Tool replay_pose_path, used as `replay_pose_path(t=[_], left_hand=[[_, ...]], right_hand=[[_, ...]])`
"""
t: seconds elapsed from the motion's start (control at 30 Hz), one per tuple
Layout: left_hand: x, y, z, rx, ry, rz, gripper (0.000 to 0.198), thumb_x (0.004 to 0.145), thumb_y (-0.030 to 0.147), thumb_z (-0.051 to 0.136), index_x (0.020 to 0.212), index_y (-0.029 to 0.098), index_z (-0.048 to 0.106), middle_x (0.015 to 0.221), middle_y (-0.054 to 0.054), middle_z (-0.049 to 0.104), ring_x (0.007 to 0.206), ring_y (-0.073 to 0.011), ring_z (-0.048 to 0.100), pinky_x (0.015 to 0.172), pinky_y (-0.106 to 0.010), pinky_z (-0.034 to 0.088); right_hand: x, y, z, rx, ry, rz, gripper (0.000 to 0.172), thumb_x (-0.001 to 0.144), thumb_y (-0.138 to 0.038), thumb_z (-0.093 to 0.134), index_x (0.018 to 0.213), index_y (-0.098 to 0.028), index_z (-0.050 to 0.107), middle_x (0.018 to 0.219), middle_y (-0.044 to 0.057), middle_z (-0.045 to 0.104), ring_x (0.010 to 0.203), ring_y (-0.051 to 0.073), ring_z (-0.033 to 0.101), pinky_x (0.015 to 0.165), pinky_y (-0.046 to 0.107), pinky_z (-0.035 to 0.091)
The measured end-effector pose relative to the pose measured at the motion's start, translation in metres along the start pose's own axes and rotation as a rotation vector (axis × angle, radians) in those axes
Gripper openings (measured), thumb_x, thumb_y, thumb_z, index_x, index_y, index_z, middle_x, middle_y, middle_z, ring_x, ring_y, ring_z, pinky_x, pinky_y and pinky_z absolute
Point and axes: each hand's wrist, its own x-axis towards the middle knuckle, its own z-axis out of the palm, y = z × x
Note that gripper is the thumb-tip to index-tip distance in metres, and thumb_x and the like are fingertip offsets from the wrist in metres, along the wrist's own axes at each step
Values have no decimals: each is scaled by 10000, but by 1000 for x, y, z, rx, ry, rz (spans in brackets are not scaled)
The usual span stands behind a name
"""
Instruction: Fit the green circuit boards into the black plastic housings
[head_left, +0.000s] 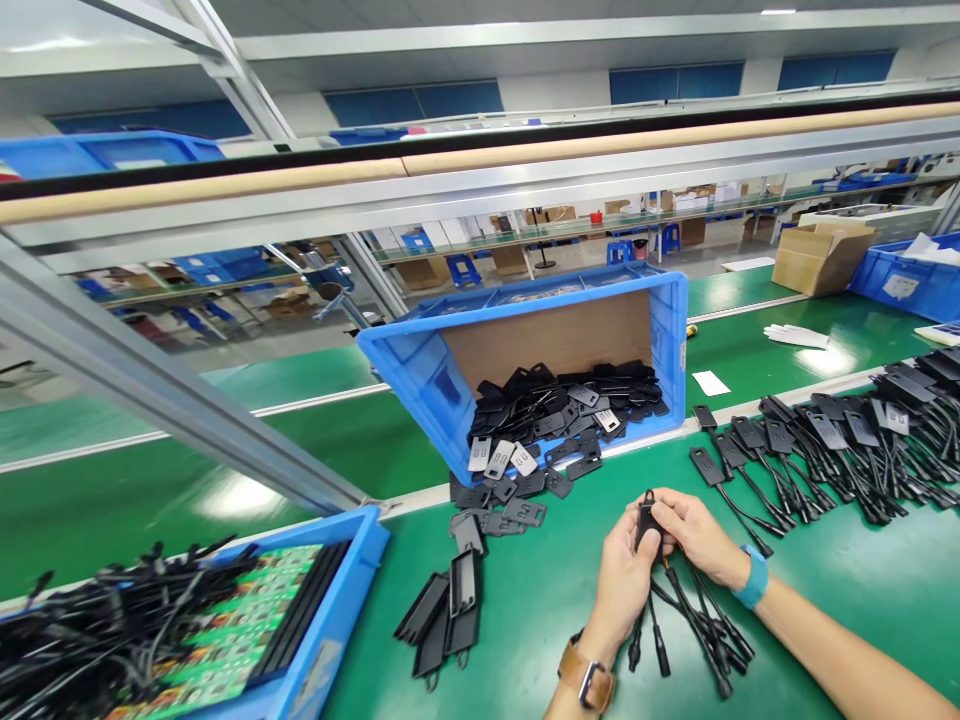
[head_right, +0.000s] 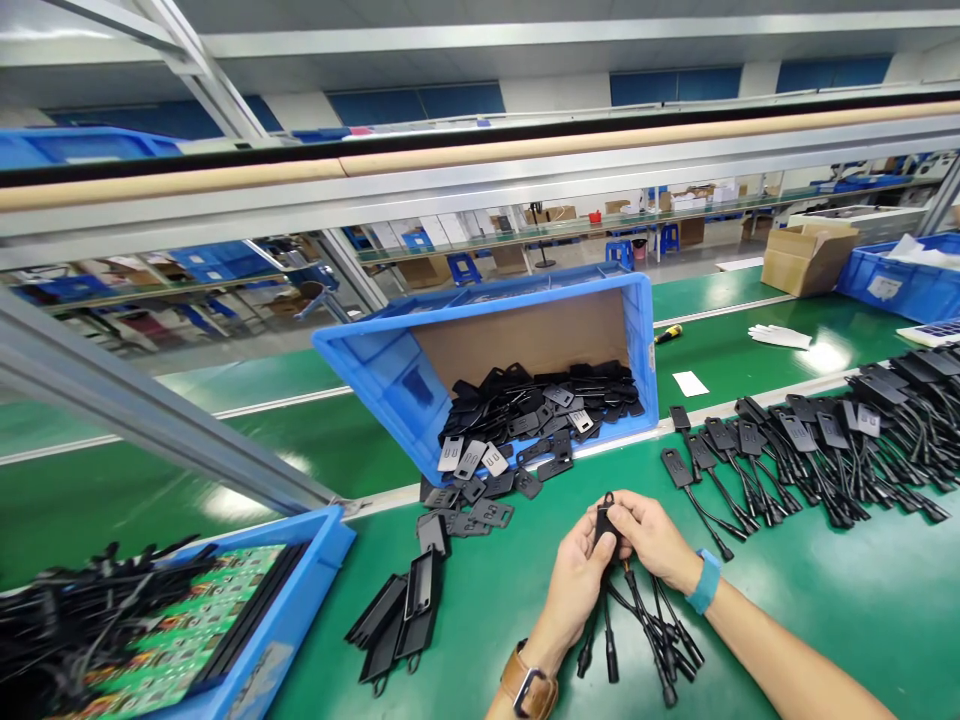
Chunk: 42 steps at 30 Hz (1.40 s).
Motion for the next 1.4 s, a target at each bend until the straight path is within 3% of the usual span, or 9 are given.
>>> replay_pose_path(t=[0.37, 0.47, 0.63, 0.83, 0.93, 1.07, 1.23, 1.4], left_hand=[[1, -4, -4, 137, -25, 72, 459, 876, 429, 641, 1243, 155, 615, 1153, -134, 681, 1081, -263, 616, 926, -361, 483], [1, -2, -5, 184, -40, 21, 416, 843, 428, 683, 1148, 148, 643, 1036, -126, 709, 924, -240, 667, 820, -339, 520], [0, -6, -5, 230, 72, -35, 368, 814, 457, 710, 982, 133, 664, 851, -115, 723, 712, -208, 687, 688, -318, 534], [-2, 7, -2, -162, 22, -181, 454, 789, 478, 746, 1009, 95, 646, 841, -139, 727, 686, -200, 701, 645, -292, 538], [-3, 16, -4, -391, 16, -269, 377, 860, 466, 665, 965, 104, 642, 754, -96, 706, 576, -161, 669, 561, -263, 532], [-2, 20, -6, -474, 40, -322, 320, 867, 439, 656, 856, 120, 632, 653, -38, 654, 466, -114, 602, 472, -220, 495], [-3, 14, 1, -174, 95, -188, 414, 834, 506, 677, 978, 118, 652, 773, -92, 706, 586, -157, 655, 581, -263, 525], [-10, 6, 6, 381, 241, 76, 263, 808, 411, 719, 977, 210, 737, 780, -80, 733, 647, -203, 653, 643, -279, 476]], right_hand=[[2, 9, -1, 43, 63, 23, 448, 877, -605, 614, 954, -163, 632, 669, -31, 499, 501, 73, 406, 456, 197, 375], [4, 9, -2, 75, 119, 36, 488, 854, -643, 616, 949, -165, 639, 691, -7, 554, 497, 83, 416, 429, 201, 361], [4, 6, -4, 30, 147, -3, 473, 878, -632, 590, 950, -170, 665, 689, 19, 605, 576, 140, 511, 484, 243, 428], [4, 5, -3, 30, 208, -39, 514, 877, -653, 580, 1011, -169, 690, 915, 76, 699, 852, 218, 647, 797, 353, 523], [4, 4, -2, 75, 165, -35, 574, 895, -678, 525, 1065, -154, 685, 903, 95, 703, 844, 224, 664, 825, 390, 523], [2, 1, 1, 49, 94, -56, 552, 925, -651, 500, 1068, -150, 682, 873, 88, 691, 810, 203, 657, 827, 386, 522], [-2, -1, 2, -14, 109, -59, 499, 922, -615, 540, 1128, -171, 638, 882, 55, 665, 753, 170, 613, 729, 317, 524], [-4, -4, 3, 53, 67, -58, 500, 875, -547, 660, 1211, -194, 549, 1051, 85, 673, 959, 213, 643, 907, 376, 510]])
